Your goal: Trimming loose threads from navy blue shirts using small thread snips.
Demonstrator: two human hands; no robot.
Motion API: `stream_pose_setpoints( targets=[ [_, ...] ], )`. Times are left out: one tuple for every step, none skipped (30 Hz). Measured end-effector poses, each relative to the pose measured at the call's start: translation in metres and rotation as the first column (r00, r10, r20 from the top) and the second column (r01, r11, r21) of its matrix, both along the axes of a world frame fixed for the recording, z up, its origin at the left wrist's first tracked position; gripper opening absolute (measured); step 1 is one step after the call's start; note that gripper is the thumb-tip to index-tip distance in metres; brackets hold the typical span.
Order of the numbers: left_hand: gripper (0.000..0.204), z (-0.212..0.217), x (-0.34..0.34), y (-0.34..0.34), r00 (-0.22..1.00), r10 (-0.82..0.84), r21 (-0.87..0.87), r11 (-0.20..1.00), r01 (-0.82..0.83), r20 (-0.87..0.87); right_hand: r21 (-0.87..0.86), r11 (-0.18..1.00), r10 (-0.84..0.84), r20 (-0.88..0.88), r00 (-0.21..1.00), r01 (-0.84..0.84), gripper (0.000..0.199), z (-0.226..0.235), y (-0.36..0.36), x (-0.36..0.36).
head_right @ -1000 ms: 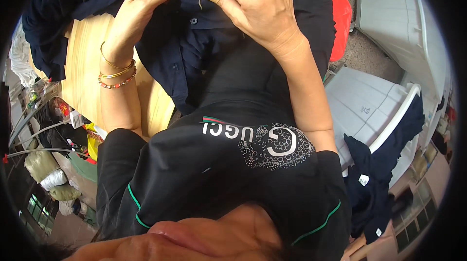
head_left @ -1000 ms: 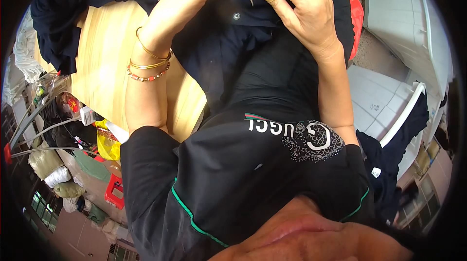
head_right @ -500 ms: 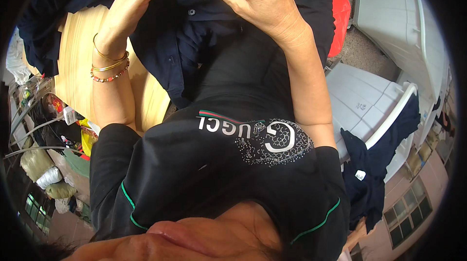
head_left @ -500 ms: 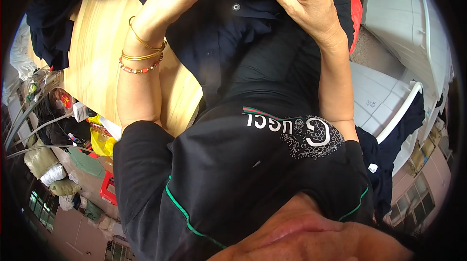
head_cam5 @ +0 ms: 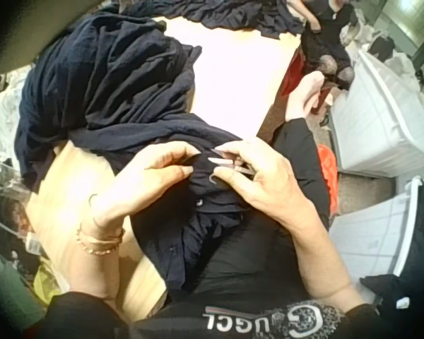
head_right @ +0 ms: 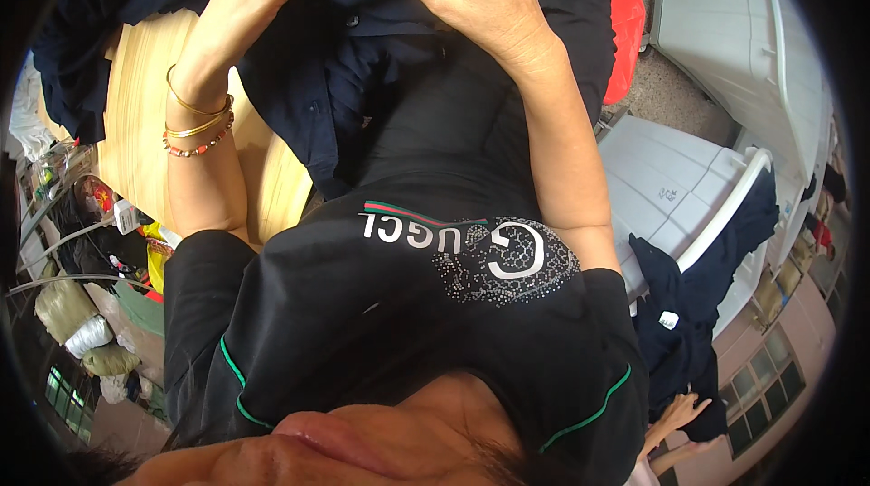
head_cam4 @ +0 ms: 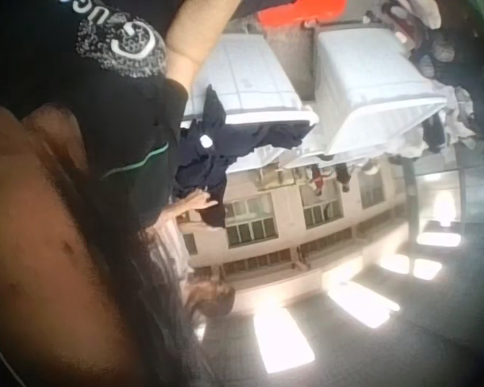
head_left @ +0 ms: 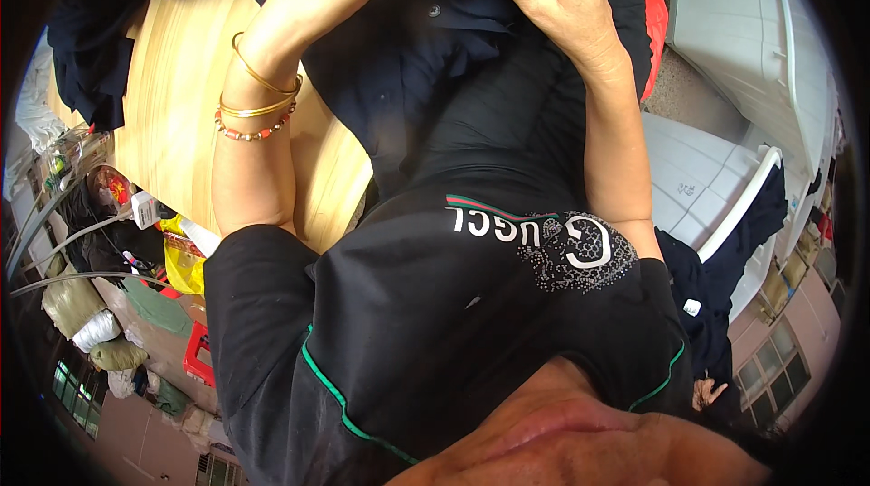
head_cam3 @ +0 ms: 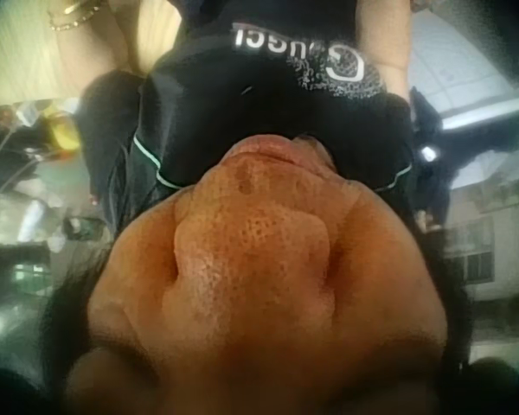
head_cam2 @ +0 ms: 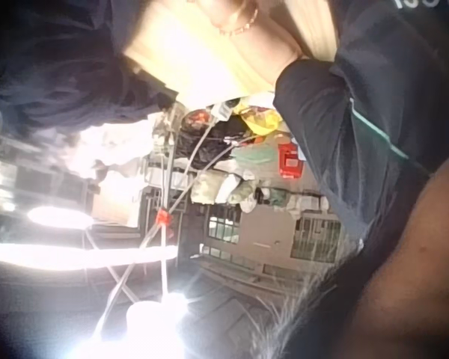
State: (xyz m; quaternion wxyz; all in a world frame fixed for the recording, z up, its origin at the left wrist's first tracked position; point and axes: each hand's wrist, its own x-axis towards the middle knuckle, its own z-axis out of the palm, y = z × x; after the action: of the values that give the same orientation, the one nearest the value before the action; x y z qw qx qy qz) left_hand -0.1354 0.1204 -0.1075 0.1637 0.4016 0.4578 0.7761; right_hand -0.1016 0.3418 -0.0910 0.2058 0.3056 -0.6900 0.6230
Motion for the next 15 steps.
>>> stream_pose_setpoints(
  targets=[
    [0.022, 0.016, 0.008, -0.002, 1.000, 0.006, -0.003, 1.000, -0.006, 0.002, 0.272, 0.957, -0.125, 0.060, 0.990, 0.104, 0.026, 0.016, -0.002, 0.007],
    [0.022, 0.043, 0.016, 0.001, 0.977, 0.202, -0.470, 0.858, -0.208, -0.063, 0.533, 0.824, -0.274, 0.080, 0.958, 0.191, 0.023, 0.024, 0.000, 0.010],
    [0.022, 0.067, 0.026, 0.005, 0.918, 0.333, -0.802, 0.477, -0.361, -0.216, 0.537, 0.821, -0.282, 0.081, 0.956, 0.197, 0.023, 0.022, 0.004, 0.011],
    [0.019, 0.084, 0.033, 0.013, 0.862, 0.354, -0.831, 0.296, -0.472, -0.363, 0.544, 0.813, -0.284, 0.057, 0.957, 0.209, 0.021, 0.018, 0.009, 0.009],
    [0.019, 0.090, 0.037, 0.015, 0.863, 0.352, -0.831, 0.296, -0.471, -0.363, 0.548, 0.807, -0.282, 0.034, 0.959, 0.218, 0.019, 0.015, 0.011, 0.008],
    [0.017, 0.095, 0.041, 0.015, 0.839, 0.338, -0.856, 0.148, -0.496, -0.427, 0.529, 0.814, -0.296, 0.027, 0.955, 0.238, 0.018, 0.016, 0.009, 0.008],
    [0.016, 0.097, 0.043, 0.014, 0.815, 0.313, -0.858, -0.002, -0.513, -0.488, 0.510, 0.821, -0.311, 0.020, 0.950, 0.257, 0.017, 0.017, 0.008, 0.006],
    [0.016, 0.096, 0.043, 0.013, 0.815, 0.315, -0.859, -0.004, -0.512, -0.487, 0.476, 0.831, -0.299, -0.053, 0.953, 0.288, 0.016, 0.019, 0.008, 0.004],
    [0.014, 0.094, 0.041, 0.014, 0.817, 0.343, -0.856, 0.065, -0.513, -0.464, 0.483, 0.810, -0.337, -0.083, 0.938, 0.333, 0.016, 0.022, 0.010, 0.003],
    [0.012, 0.091, 0.038, 0.015, 0.819, 0.369, -0.847, 0.135, -0.514, -0.439, 0.489, 0.785, -0.373, -0.114, 0.921, 0.379, 0.016, 0.027, 0.012, 0.002],
    [0.012, 0.087, 0.034, 0.015, 0.824, 0.363, -0.847, 0.146, -0.512, -0.436, 0.428, 0.817, -0.421, -0.017, 0.907, 0.387, 0.016, 0.031, 0.012, 0.003],
    [0.011, 0.084, 0.034, 0.009, 0.817, 0.407, -0.815, 0.242, -0.527, -0.408, 0.417, 0.798, -0.423, -0.128, 0.897, 0.435, 0.016, 0.036, 0.011, -0.001],
    [0.009, 0.082, 0.033, 0.005, 0.812, 0.447, -0.771, 0.335, -0.542, -0.377, 0.399, 0.779, -0.422, -0.238, 0.875, 0.484, 0.017, 0.040, 0.010, -0.005],
    [0.006, 0.081, 0.032, 0.003, 0.818, 0.544, -0.776, 0.430, -0.462, -0.186, 0.422, 0.752, -0.421, -0.284, 0.862, 0.506, 0.018, 0.041, 0.011, -0.009],
    [0.006, 0.061, 0.023, -0.002, 0.813, 0.551, -0.772, 0.428, -0.470, -0.189, 0.421, 0.755, -0.414, -0.289, 0.863, 0.503, 0.018, 0.041, 0.008, -0.010]
  ],
)
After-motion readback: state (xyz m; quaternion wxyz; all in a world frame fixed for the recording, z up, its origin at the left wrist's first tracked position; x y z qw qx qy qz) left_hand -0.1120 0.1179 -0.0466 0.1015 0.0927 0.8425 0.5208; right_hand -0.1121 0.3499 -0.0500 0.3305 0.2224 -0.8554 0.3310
